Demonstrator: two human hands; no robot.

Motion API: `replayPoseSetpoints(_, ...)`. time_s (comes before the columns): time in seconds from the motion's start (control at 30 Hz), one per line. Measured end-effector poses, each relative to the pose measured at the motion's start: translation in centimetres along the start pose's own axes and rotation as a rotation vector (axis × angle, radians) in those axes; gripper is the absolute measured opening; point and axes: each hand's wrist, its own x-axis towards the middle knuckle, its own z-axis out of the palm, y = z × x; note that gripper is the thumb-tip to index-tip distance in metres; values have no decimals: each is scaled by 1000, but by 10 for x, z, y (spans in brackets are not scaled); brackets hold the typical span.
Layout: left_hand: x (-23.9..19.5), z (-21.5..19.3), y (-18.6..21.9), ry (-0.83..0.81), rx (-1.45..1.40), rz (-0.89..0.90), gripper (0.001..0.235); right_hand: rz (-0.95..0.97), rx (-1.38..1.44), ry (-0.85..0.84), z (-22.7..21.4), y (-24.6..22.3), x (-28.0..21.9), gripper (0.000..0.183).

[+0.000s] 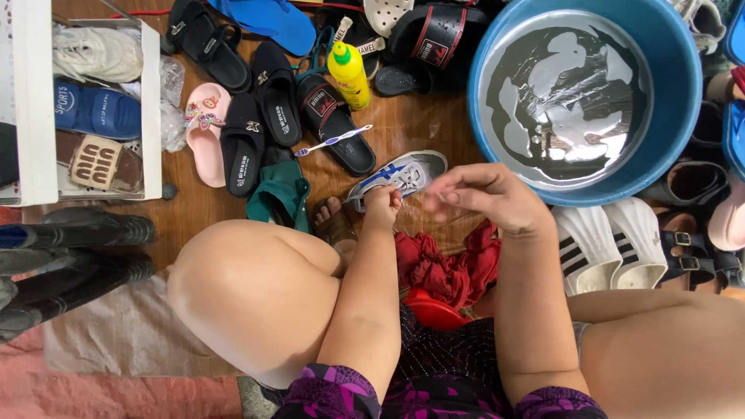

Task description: The person removes the insole from a sneaker, washes it in a basin of soapy water, and then places it back inside the shoe. The person then proceeds to tie the laces of the sneaker.

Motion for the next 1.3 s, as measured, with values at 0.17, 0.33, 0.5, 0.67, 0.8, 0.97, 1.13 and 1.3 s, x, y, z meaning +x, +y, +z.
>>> replayPoseSetpoints(0.17, -3, -8, -6, -79, -68, 32, 7, 7, -105, 42, 4, 46, 48, 27)
replayPoseSetpoints(0.33, -3, -15, -8, -150, -46, 42, 5, 82, -877, 265, -17, 159, 111, 13)
replayPoseSetpoints(0.5, -17, -21, -7, -198, -33, 102, 7, 32, -1508, 135, -50, 252, 146, 17)
replayPoseSetpoints(0.67, -4, -20, -10, -141, -109, 61, 8, -98, -1564, 136, -55, 262, 156, 12)
replayPoseSetpoints(0.8, -6, -18, -10, -97, -140, 44, 9, -200, -1716, 87, -64, 293, 170, 12)
replayPoseSetpoints(0.97, -8, -15, -8, -73, -154, 14, 13, -235, -1853, -13, -39, 253, 162, 16)
replayPoseSetpoints(1.13, -8, -15, -8, -67, -123, 28, 12, -239, -1829, -34, -31, 235, 161, 16)
replayPoseSetpoints(1.3, -9, -13, -1, -71, 5, 43, 16, -257, -1968, -24, -37, 270, 182, 16)
